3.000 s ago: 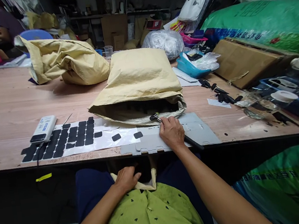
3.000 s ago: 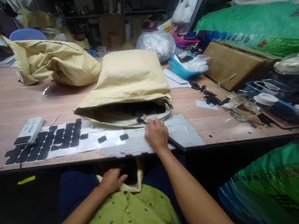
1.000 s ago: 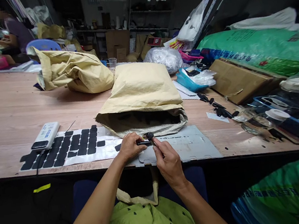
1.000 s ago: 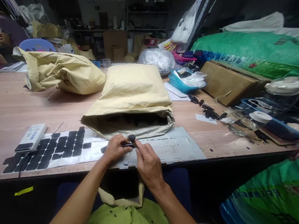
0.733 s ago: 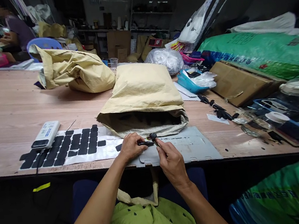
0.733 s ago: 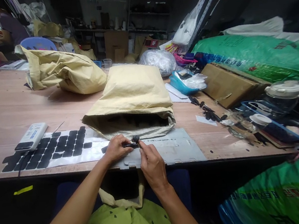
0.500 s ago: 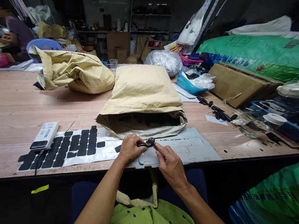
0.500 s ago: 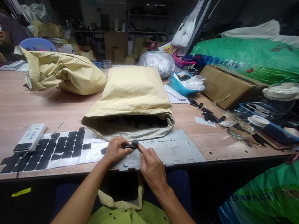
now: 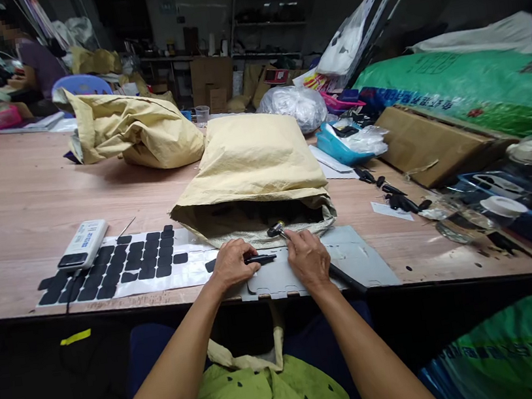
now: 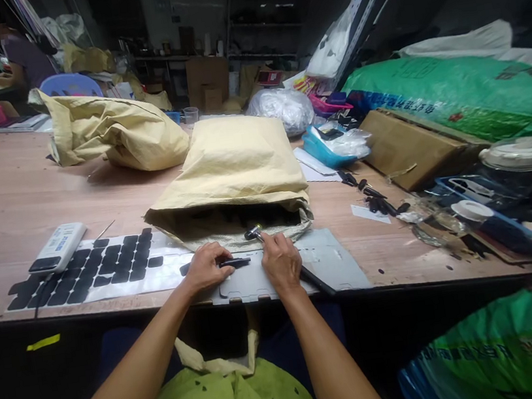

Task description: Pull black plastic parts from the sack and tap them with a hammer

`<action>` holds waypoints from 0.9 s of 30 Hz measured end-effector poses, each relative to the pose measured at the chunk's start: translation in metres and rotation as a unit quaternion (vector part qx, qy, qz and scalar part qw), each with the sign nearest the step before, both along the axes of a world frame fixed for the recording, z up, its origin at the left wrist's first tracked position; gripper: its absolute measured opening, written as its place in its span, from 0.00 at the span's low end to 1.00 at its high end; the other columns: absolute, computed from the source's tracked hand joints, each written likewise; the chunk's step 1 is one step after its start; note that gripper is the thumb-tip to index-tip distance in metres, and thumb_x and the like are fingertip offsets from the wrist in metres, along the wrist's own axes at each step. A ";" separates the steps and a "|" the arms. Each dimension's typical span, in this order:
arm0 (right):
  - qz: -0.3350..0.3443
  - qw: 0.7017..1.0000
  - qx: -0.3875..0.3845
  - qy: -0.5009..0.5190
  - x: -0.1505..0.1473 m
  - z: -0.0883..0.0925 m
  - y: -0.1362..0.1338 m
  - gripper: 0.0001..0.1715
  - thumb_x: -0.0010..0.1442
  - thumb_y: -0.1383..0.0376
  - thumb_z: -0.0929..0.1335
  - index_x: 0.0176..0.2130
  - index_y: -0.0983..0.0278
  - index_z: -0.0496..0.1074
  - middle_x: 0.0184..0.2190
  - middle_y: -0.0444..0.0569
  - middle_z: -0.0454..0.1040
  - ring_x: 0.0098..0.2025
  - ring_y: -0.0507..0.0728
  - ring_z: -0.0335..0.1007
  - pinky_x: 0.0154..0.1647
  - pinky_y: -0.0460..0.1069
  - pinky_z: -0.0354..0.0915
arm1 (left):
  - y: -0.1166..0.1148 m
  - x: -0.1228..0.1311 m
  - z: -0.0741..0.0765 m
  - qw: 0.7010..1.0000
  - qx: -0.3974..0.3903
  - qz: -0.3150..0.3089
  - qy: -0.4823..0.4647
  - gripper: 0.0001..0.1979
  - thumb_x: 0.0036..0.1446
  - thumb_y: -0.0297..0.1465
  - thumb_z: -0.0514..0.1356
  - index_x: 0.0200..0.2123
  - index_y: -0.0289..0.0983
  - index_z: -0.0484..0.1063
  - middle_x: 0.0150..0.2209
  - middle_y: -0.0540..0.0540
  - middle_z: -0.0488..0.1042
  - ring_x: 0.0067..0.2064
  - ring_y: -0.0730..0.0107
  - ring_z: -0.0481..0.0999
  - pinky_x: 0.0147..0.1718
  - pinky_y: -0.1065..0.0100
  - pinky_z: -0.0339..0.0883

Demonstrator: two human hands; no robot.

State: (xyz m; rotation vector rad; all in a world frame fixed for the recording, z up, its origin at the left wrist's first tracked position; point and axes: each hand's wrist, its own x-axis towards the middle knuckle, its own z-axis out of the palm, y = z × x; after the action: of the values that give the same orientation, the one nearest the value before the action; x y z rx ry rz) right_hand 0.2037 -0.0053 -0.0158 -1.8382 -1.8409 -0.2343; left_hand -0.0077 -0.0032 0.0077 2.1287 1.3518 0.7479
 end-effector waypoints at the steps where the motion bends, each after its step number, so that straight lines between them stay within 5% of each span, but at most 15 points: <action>1: -0.002 1.000 -0.002 -0.007 0.000 -0.002 0.000 0.18 0.63 0.68 0.64 0.49 0.61 0.77 0.36 0.50 0.73 0.38 0.56 0.64 0.40 0.49 0.58 | 0.000 0.000 0.000 1.000 0.005 -0.003 -0.004 0.08 0.45 0.28 0.68 0.32 0.38 0.77 0.31 0.49 0.74 0.37 0.64 0.71 0.42 0.63 0.64; 5: -0.007 1.000 -0.011 -0.006 -0.001 -0.002 -0.002 0.16 0.64 0.66 0.64 0.49 0.60 0.76 0.37 0.49 0.72 0.39 0.57 0.62 0.40 0.49 0.55 | -0.015 -0.001 0.006 0.997 0.032 -0.029 -0.061 0.06 0.46 0.27 0.68 0.31 0.37 0.76 0.30 0.49 0.73 0.35 0.66 0.71 0.38 0.66 0.64; 11: -0.007 1.000 -0.012 -0.004 -0.001 0.000 -0.002 0.17 0.63 0.66 0.64 0.50 0.60 0.75 0.37 0.49 0.71 0.39 0.57 0.61 0.40 0.50 0.54 | -0.095 -0.006 0.006 0.977 -0.056 -0.167 -0.121 0.07 0.49 0.28 0.64 0.35 0.38 0.77 0.30 0.50 0.75 0.30 0.71 0.71 0.31 0.71 0.62; 15: -0.007 1.000 -0.010 -0.006 -0.001 -0.001 -0.002 0.17 0.63 0.66 0.64 0.49 0.61 0.75 0.37 0.50 0.71 0.39 0.57 0.60 0.39 0.50 0.54 | -0.123 -0.017 -0.032 0.973 -0.188 -0.132 0.036 0.08 0.49 0.31 0.64 0.35 0.41 0.78 0.32 0.49 0.78 0.33 0.65 0.76 0.32 0.69 0.64; 18: -0.002 1.000 -0.004 -0.012 -0.001 -0.002 -0.003 0.17 0.63 0.66 0.63 0.49 0.61 0.75 0.37 0.50 0.71 0.38 0.57 0.60 0.39 0.50 0.55 | -0.123 -0.026 -0.066 0.943 -0.296 -0.033 0.146 0.14 0.55 0.35 0.60 0.44 0.42 0.78 0.42 0.43 0.80 0.44 0.53 0.79 0.39 0.63 0.68; 20: -0.002 1.000 -0.003 -0.016 -0.001 -0.002 -0.003 0.17 0.64 0.66 0.63 0.49 0.61 0.75 0.37 0.50 0.71 0.38 0.57 0.60 0.39 0.50 0.55 | -0.119 -0.029 -0.075 0.924 -0.336 -0.013 0.182 0.19 0.57 0.36 0.59 0.52 0.42 0.75 0.49 0.39 0.79 0.51 0.48 0.77 0.44 0.59 0.69; 23: -0.004 1.000 -0.003 -0.022 -0.003 -0.001 -0.004 0.17 0.64 0.67 0.63 0.50 0.62 0.75 0.37 0.50 0.71 0.39 0.57 0.60 0.39 0.50 0.54 | -0.111 -0.026 -0.055 0.932 -0.310 -0.076 0.171 0.20 0.54 0.35 0.62 0.52 0.42 0.76 0.48 0.40 0.79 0.49 0.50 0.78 0.44 0.60 0.69; 27: -0.012 0.999 0.002 -0.036 -0.004 -0.002 -0.004 0.16 0.64 0.66 0.64 0.50 0.61 0.75 0.36 0.49 0.71 0.38 0.57 0.61 0.38 0.50 0.53 | -0.082 -0.015 0.011 0.946 -0.239 -0.221 0.017 0.16 0.55 0.38 0.64 0.47 0.42 0.79 0.38 0.47 0.81 0.36 0.64 0.79 0.34 0.69 0.68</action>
State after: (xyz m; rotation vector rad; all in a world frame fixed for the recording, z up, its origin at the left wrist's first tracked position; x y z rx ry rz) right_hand 0.2001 -0.0094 -0.0175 -1.8732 -1.8653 -0.3162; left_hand -0.0222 -0.0849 0.0186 1.9397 0.8973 0.1756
